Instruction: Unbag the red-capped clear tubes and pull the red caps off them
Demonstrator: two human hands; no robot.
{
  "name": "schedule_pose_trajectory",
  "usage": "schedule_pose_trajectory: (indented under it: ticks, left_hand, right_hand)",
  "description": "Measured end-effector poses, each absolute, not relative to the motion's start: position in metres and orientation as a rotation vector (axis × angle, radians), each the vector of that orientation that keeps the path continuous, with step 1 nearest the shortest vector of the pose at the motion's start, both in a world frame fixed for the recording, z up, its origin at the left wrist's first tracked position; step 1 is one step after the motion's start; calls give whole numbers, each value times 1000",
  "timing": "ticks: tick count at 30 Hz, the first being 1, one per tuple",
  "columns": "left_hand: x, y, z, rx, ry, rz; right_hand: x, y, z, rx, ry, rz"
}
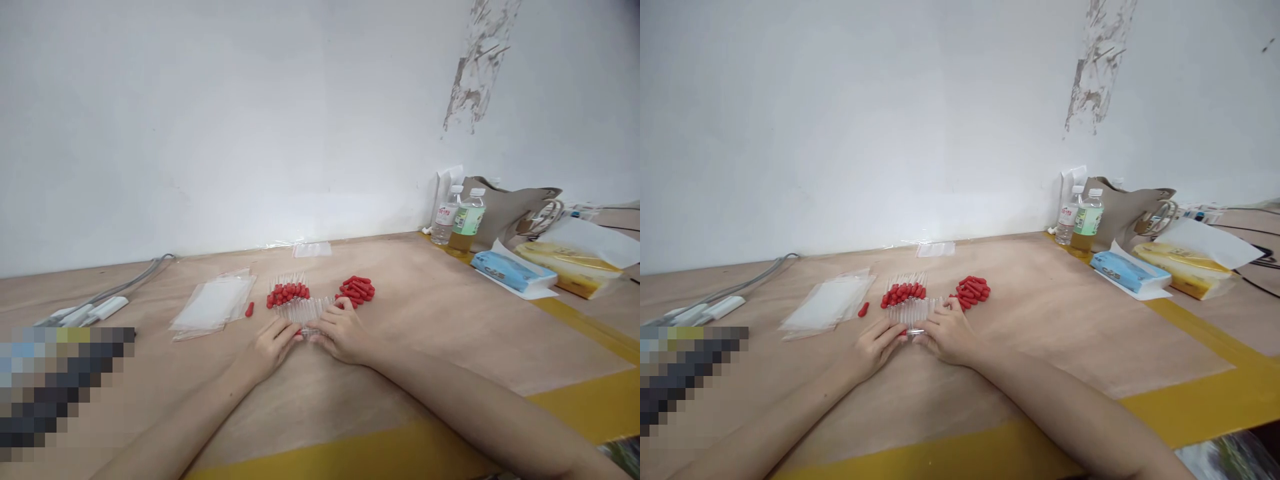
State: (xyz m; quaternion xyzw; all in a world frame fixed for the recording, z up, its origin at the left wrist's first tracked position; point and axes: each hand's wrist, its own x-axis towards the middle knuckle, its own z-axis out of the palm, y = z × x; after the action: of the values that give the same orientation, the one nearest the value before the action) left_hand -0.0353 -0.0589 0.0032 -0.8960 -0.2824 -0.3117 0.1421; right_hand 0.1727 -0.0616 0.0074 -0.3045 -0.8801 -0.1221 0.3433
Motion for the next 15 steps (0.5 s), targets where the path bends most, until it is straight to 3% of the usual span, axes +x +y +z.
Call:
schedule_pose_trajectory:
  ticks: [7, 15]
  left_hand:
    - [-31, -69, 22, -2595, -779, -656]
    - [-32, -76, 27, -2779, -859, -618]
  right_hand:
    - [170, -65, 5, -677, -2297, -411]
    - [178, -65, 8, -503, -2374, -657]
